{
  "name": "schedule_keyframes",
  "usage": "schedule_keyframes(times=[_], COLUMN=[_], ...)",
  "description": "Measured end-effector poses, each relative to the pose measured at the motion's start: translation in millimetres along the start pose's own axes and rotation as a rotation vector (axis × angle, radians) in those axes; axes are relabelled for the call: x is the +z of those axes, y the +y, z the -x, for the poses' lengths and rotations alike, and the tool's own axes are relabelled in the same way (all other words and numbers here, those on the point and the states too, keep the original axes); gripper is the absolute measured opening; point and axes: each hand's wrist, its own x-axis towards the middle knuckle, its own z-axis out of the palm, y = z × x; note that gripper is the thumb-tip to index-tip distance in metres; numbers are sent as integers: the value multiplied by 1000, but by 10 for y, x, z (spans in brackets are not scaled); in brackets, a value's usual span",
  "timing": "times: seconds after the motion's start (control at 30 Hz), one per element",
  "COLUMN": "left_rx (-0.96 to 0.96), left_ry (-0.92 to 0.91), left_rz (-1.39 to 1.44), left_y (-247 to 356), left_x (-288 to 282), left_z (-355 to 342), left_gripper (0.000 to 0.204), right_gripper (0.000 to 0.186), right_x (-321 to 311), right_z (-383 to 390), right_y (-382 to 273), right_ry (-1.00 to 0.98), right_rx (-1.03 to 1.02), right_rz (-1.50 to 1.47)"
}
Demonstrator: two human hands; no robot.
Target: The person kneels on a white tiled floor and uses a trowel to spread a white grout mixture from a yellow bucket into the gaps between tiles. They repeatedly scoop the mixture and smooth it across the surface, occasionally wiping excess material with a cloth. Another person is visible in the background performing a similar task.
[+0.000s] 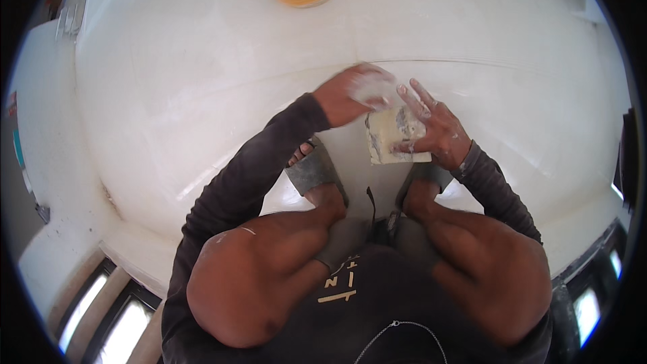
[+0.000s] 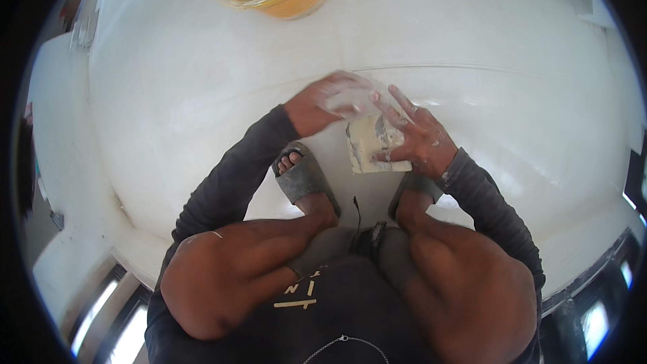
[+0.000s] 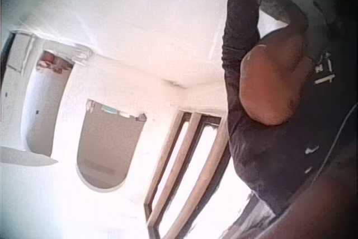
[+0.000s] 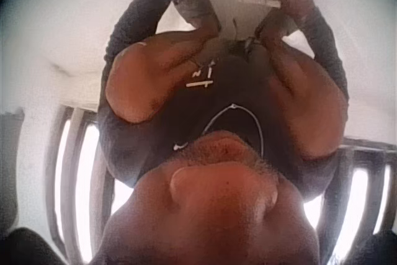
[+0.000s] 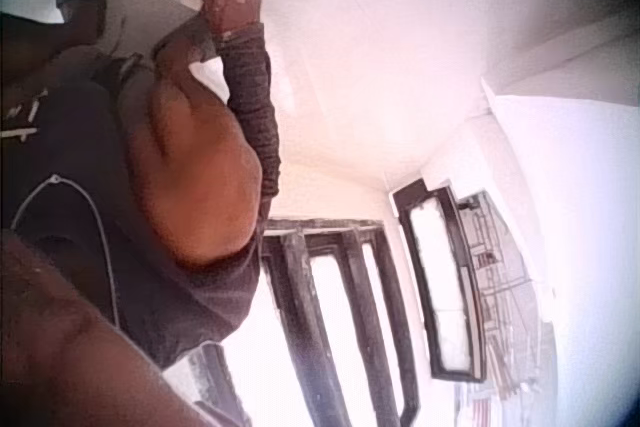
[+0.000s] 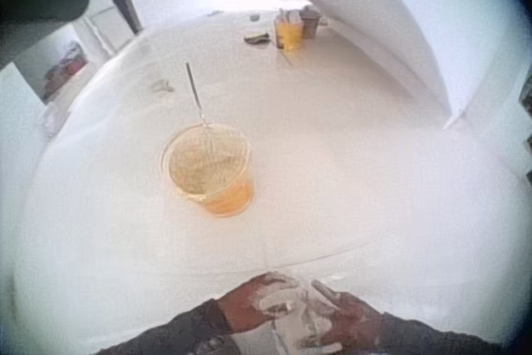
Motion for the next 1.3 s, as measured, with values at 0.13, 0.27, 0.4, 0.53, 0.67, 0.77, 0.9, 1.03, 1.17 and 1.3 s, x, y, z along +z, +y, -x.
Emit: schedule_keyframes(times=[0.13,0.27,0.4,0.53,0.67,0.77,0.9,1.03,1.17,1.3], left_rx=[9,-48,-124,41,50,-140,-223,-240,-287,-296], left_ry=[-241,-104,138,440,742,765,733,618,642,610], left_rz=[-122,-50,-25,-179,-288,-314,-420,-530,-562,-531], left_y=[145,202,75,-167,-72,-368,-670,-731,-786,-834], left_x=[88,-22,160,220,-29,79,589,855,969,983], left_z=[-127,-124,-69,-106,12,574,1260,1391,1287,1336], left_gripper=[38,29,23,20,23,27,25,26,21,23], right_gripper=[42,43,51,43,43,56,74,77,82,74], right_x=[-88,-277,-154,-42,-257,-214,-71,92,279,203], right_z=[-46,-157,-220,-509,-705,-931,-1251,-1434,-1441,-1469], right_y=[-33,-10,160,456,1273,1533,1535,1660,1773,1642], right_ry=[120,444,167,161,185,-3,-188,-213,-184,-223], right_rx=[-44,363,526,427,332,390,334,257,259,299], right_rz=[-65,-595,-829,-227,110,-18,71,109,213,237])
